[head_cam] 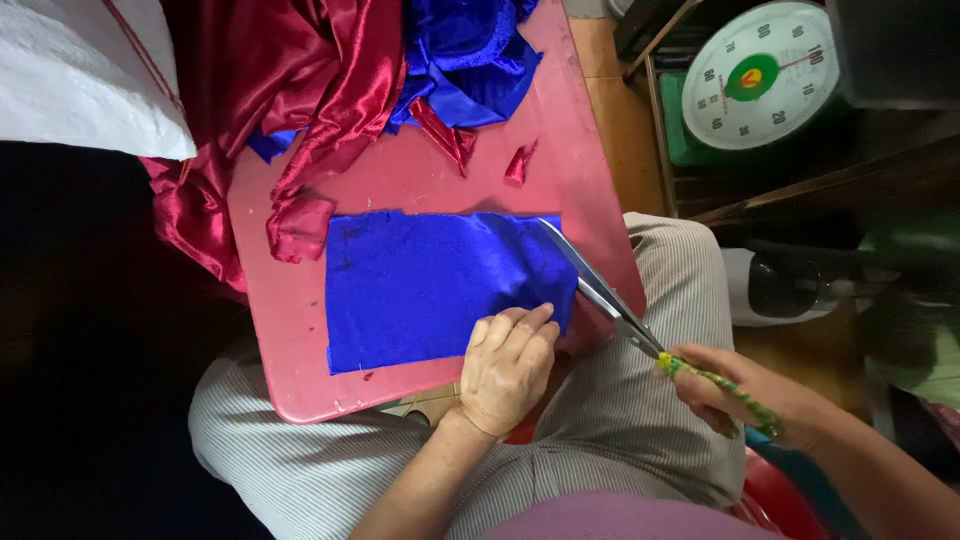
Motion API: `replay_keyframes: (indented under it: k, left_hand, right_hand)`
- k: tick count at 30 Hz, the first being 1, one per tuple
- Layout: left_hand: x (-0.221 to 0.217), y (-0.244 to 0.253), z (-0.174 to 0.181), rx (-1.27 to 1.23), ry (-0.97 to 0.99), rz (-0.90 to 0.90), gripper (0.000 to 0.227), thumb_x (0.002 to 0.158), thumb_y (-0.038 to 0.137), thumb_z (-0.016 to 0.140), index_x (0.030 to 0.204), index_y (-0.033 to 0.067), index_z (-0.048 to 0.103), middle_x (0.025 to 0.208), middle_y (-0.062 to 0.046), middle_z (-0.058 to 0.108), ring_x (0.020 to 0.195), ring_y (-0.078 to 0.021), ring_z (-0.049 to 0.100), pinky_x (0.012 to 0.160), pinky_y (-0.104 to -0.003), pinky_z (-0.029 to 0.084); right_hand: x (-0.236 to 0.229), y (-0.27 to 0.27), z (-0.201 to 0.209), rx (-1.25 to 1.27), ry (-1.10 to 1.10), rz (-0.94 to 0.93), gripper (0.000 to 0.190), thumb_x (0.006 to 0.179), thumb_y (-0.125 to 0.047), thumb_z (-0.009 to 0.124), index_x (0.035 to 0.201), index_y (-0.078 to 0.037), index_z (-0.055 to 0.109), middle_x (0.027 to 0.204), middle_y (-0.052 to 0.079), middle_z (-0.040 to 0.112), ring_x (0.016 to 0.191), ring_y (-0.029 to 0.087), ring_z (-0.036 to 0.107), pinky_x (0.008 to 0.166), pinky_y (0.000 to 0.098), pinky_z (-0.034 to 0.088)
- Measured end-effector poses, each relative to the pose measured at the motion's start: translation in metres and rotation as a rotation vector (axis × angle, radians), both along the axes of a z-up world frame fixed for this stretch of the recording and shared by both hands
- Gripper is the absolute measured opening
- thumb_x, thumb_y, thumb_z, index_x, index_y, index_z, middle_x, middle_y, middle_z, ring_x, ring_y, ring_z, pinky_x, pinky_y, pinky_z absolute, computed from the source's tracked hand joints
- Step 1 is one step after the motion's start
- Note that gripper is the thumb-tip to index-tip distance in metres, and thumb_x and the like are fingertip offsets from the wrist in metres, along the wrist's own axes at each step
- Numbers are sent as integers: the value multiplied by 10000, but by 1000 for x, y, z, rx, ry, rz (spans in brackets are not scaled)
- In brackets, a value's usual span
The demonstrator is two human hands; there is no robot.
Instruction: The person places a white paper template on a blue fabric and traces its outline with a black marker. They then use scissors to cut the blue fabric along the marked lines.
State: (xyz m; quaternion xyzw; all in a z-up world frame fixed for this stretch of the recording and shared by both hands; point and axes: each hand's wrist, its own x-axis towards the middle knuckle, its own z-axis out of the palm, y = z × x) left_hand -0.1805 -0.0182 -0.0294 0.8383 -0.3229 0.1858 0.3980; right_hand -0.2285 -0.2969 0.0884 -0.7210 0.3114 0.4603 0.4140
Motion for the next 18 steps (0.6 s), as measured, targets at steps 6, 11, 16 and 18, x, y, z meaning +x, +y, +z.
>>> replay_keyframes:
  k: [6, 11, 16, 18]
  left_hand:
    - [1, -1, 2, 4, -16, 30, 110, 957, 93, 620, 1058, 82, 664, 1240, -60, 721, 989, -262, 644, 812, -403, 468]
    - [2, -1, 4, 14, 5, 13, 90, 976, 109, 613, 1046, 77, 660, 1253, -65, 720, 1006, -264, 639, 818, -411, 465]
    - [2, -3, 7, -12, -22, 42, 72, 960, 71, 625, 1026, 72, 654, 1222, -70, 730, 981, -261, 654, 795, -404, 469]
    - [3, -3, 6, -21, -27, 43, 64, 962, 65, 618, 1015, 70, 653, 1216, -75, 732, 977, -264, 658, 793, -406, 473]
  right_hand:
    - [3, 7, 9, 26, -18, -126, 368, 959, -297, 670, 1156, -8, 785, 636, 90, 454, 498, 184, 354, 441, 325, 291]
    - [-14, -3, -14, 92, -107, -146, 239, 994, -222, 693, 944, 12, 680, 580, 89, 420, 422, 170, 332, 372, 324, 262]
    - [-16, 6, -8, 109, -122, -196, 239, 979, -215, 709, 938, 18, 682, 523, 58, 364, 381, 161, 295, 336, 334, 239]
    - [-19, 10, -9, 95, -118, -197, 255, 975, -227, 709, 949, 26, 696, 533, 70, 389, 388, 171, 319, 339, 340, 260]
